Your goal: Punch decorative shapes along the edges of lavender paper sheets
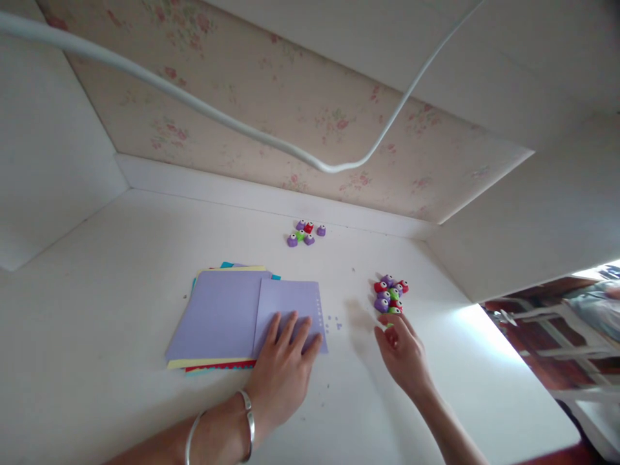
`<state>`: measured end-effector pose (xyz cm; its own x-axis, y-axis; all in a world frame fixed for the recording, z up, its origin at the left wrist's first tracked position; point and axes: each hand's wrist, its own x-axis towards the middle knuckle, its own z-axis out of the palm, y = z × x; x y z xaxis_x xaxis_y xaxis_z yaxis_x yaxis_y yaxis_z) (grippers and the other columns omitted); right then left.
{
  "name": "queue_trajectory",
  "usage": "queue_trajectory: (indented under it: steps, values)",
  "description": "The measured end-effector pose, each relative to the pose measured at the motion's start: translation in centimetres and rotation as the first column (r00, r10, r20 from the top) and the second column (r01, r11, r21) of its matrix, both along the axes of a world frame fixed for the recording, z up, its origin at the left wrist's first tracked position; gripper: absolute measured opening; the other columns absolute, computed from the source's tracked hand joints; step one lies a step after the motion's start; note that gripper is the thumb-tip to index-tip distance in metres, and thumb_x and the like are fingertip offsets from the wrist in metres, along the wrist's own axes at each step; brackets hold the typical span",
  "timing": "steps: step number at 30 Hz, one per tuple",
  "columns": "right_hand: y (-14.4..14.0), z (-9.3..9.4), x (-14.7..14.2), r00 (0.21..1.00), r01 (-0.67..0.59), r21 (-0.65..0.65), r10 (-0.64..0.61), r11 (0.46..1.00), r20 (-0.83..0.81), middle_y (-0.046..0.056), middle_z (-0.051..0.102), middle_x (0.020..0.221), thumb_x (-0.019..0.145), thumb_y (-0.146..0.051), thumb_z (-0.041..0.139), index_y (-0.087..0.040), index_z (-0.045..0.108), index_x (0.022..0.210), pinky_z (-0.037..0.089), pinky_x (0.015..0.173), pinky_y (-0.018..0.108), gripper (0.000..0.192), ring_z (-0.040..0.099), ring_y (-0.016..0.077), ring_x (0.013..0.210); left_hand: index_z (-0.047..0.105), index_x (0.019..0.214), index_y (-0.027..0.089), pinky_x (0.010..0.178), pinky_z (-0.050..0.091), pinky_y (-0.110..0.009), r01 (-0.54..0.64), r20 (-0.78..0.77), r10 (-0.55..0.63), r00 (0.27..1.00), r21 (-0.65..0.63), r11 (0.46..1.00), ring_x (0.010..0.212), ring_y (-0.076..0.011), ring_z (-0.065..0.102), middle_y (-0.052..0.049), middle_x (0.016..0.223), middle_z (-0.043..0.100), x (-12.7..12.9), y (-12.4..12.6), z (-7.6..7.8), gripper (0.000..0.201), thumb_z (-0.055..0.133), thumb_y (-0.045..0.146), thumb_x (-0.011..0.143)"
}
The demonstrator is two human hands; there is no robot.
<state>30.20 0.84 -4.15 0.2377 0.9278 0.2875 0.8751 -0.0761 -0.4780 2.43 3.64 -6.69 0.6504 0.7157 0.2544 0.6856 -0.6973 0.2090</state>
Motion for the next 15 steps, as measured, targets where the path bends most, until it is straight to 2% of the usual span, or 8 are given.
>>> queue_trajectory:
  steps: [3, 7, 11, 13, 15]
  values:
    - [2.4, 1.4, -2.0, 0.994, -0.067, -0.021, 0.065, 0.998, -0.092, 0.005, 0.065, 0.084, 0.092, -0.040, 0.050, -0.024, 0.061, 0.094, 0.051, 0.059, 0.031, 0.020, 0.059, 0.0161, 0.059, 0.052, 0.138, 0.033, 0.118, 0.017, -0.059, 0.001, -0.006, -0.001, 1.000, 0.009, 1.000, 0.141, -0.0310, 0.032, -0.004, 0.149, 0.043, 0.0, 0.0, 0.0, 0.042, 0.039, 0.039, 0.099]
    - [7.4, 2.3, -3.6, 0.980, -0.129, -0.092, 0.112, 0.987, -0.163, 0.005, 0.070, 0.084, 0.089, -0.041, 0.052, -0.022, 0.067, 0.093, 0.054, 0.065, 0.031, 0.024, 0.066, 0.0181, 0.069, 0.054, 0.136, 0.033, 0.118, 0.018, -0.059, 0.000, 0.001, 0.000, 1.000, 0.019, 1.000, 0.140, -0.0309, 0.033, -0.004, 0.148, 0.044, 0.0, 0.0, -0.2, 0.041, 0.040, 0.039, 0.099]
    - [13.6, 1.8, -4.0, 0.980, -0.111, -0.218, 0.070, 0.970, -0.188, 0.003, 0.073, 0.082, 0.089, -0.038, 0.049, -0.022, 0.066, 0.110, 0.056, 0.064, 0.030, 0.031, 0.069, 0.0168, 0.068, 0.055, 0.135, 0.033, 0.118, 0.018, -0.058, -0.005, 0.017, 0.005, 1.000, 0.024, 1.000, 0.139, -0.0305, 0.035, -0.004, 0.147, 0.045, 0.0, 0.0, -0.3, 0.040, 0.041, 0.038, 0.098]
    - [16.7, 1.5, -4.2, 0.986, -0.107, -0.207, 0.076, 0.972, -0.150, 0.005, 0.073, 0.097, 0.089, -0.033, 0.048, -0.021, 0.064, 0.118, 0.057, 0.072, 0.031, 0.035, 0.070, 0.0167, 0.076, 0.054, 0.135, 0.033, 0.117, 0.019, -0.058, -0.011, 0.023, 0.011, 1.000, 0.026, 1.000, 0.139, -0.0305, 0.035, -0.003, 0.147, 0.045, 0.1, 0.1, -0.4, 0.039, 0.041, 0.038, 0.098]
    - [19.6, 1.4, -4.4, 0.992, -0.110, -0.186, 0.095, 0.977, -0.088, 0.012, 0.066, 0.122, 0.088, -0.026, 0.048, -0.017, 0.059, 0.129, 0.057, 0.084, 0.034, 0.043, 0.070, 0.0181, 0.089, 0.054, 0.135, 0.034, 0.117, 0.019, -0.058, -0.015, 0.028, 0.014, 1.000, 0.030, 0.999, 0.139, -0.0307, 0.036, -0.003, 0.147, 0.045, 0.1, 0.1, -0.5, 0.039, 0.040, 0.039, 0.099]
